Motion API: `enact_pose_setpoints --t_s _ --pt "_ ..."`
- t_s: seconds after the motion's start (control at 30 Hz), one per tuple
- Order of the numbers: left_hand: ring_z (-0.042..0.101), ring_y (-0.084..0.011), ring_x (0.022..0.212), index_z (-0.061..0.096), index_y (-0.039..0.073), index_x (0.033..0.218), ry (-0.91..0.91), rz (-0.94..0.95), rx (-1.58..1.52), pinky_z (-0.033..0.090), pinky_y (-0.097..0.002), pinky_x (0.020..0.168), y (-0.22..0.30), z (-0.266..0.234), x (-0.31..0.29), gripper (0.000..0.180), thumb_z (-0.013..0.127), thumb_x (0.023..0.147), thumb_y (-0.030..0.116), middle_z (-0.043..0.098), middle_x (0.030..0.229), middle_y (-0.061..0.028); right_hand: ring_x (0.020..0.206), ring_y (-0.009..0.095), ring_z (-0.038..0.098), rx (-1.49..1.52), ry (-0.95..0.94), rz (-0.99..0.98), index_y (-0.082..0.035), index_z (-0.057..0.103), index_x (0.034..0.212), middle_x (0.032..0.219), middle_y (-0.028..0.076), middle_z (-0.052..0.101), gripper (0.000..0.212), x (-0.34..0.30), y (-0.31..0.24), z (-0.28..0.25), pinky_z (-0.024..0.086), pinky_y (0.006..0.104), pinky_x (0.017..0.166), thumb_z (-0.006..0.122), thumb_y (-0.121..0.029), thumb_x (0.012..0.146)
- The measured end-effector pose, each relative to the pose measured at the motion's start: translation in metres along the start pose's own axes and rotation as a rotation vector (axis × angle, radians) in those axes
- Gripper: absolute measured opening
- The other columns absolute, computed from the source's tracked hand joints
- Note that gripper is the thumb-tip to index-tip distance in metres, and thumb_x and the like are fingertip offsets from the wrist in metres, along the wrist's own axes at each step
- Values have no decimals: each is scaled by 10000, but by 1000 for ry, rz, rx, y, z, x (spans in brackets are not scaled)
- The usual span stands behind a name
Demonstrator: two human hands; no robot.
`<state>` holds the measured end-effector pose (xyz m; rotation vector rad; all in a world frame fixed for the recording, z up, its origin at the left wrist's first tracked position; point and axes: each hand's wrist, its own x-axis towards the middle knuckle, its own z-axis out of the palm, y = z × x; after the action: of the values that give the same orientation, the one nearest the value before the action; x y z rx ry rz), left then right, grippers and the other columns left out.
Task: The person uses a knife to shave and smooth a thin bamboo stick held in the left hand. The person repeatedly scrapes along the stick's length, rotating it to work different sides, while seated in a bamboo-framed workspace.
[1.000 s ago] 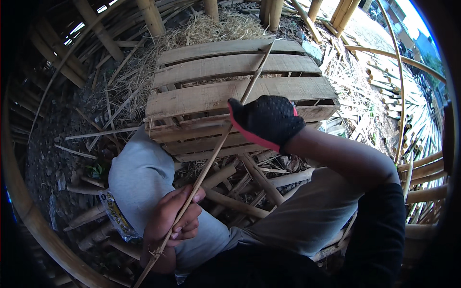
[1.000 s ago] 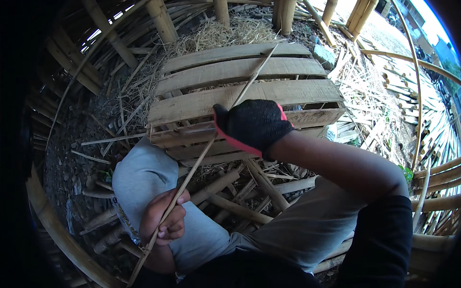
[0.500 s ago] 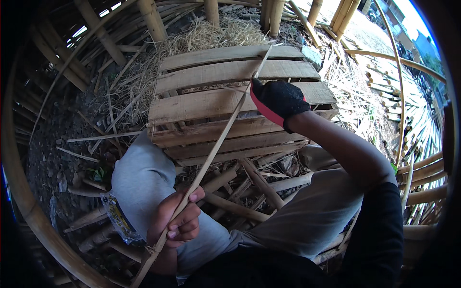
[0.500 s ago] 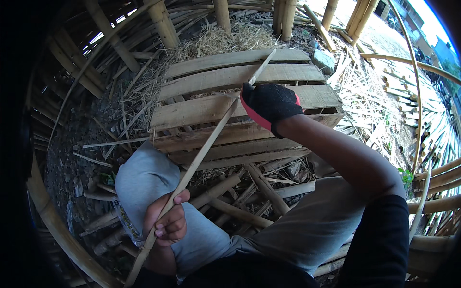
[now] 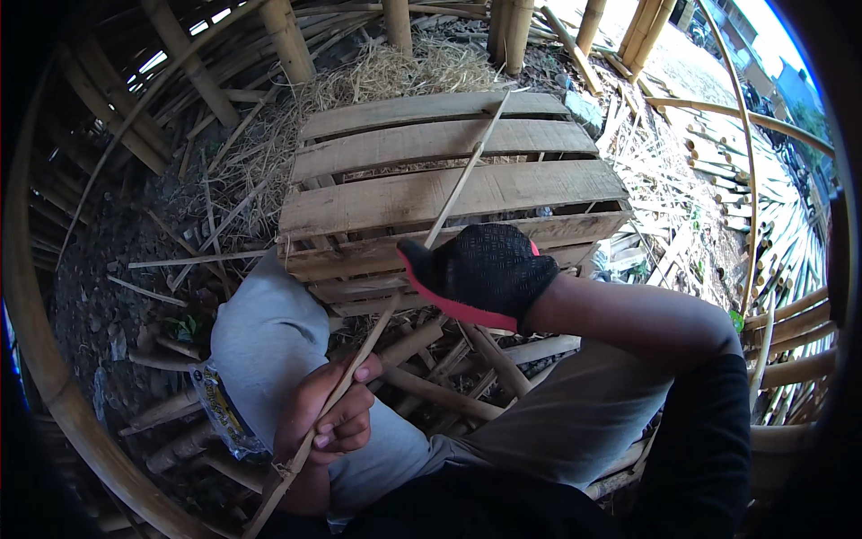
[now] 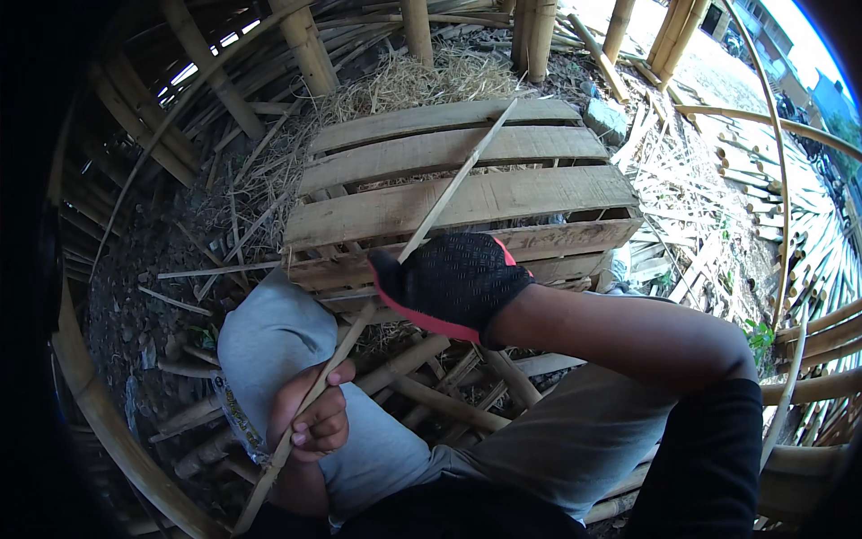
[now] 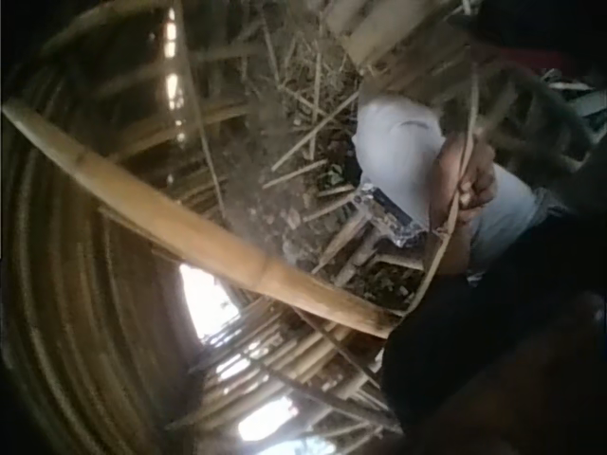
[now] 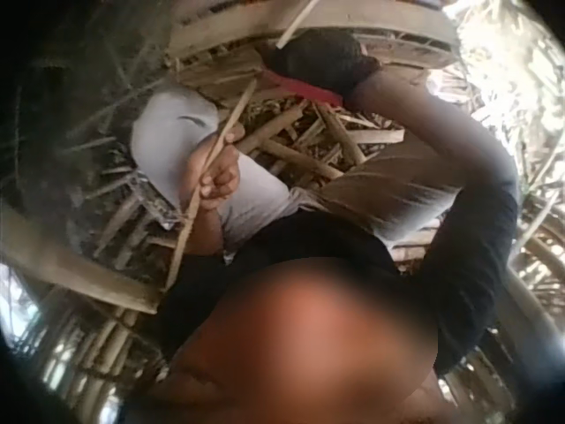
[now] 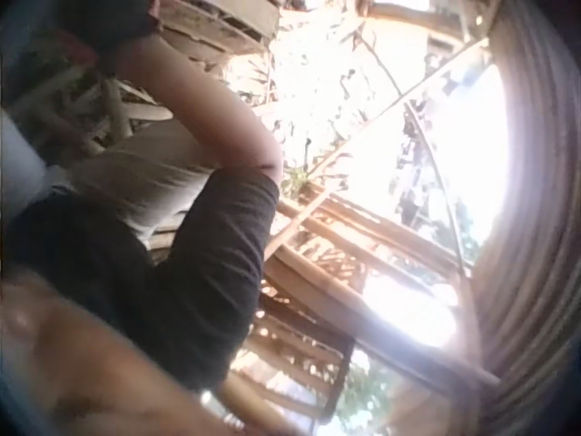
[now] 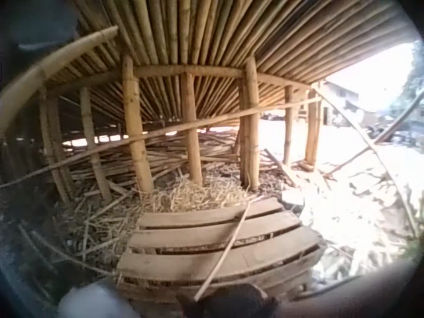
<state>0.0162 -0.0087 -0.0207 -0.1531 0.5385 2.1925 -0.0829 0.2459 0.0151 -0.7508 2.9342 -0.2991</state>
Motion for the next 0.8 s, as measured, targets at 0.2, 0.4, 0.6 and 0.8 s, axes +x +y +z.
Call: enact_pose_setpoints --t_s 0.2,0.4,0.6,0.8 --pt "288 -42 290 419 84 1038 -44 -46 -139 207 -178 291 0 -8 -3 227 282 1098 254 381 459 31 902 362 711 73 -186 -115 -154 717 1132 876 201 717 585 10 14 -27 555 450 832 358 -600 1012" --pt "292 -38 290 427 92 1034 -47 -76 -135 209 -175 291 1 -9 0 238 272 1098 262 387 456 31 891 308 705 311 85 -217 -87 715 1077 932 167 712 426 4 39 -8 545 402 800 596 -476 950" --pt "271 -34 289 413 81 1028 55 -58 -37 205 -177 280 5 3 -1 257 274 1101 284 357 448 40 676 244 633 597 -42 316 -70 701 991 771 100 653 428 30 83 -14 495 368 630 528 -461 987" --pt "261 -33 288 406 77 1020 76 -32 116 198 -177 276 5 8 0 257 274 1103 282 346 447 41 421 104 404 1112 -234 622 -85 637 811 588 -7 468 482 36 96 -8 295 282 394 512 -524 966"
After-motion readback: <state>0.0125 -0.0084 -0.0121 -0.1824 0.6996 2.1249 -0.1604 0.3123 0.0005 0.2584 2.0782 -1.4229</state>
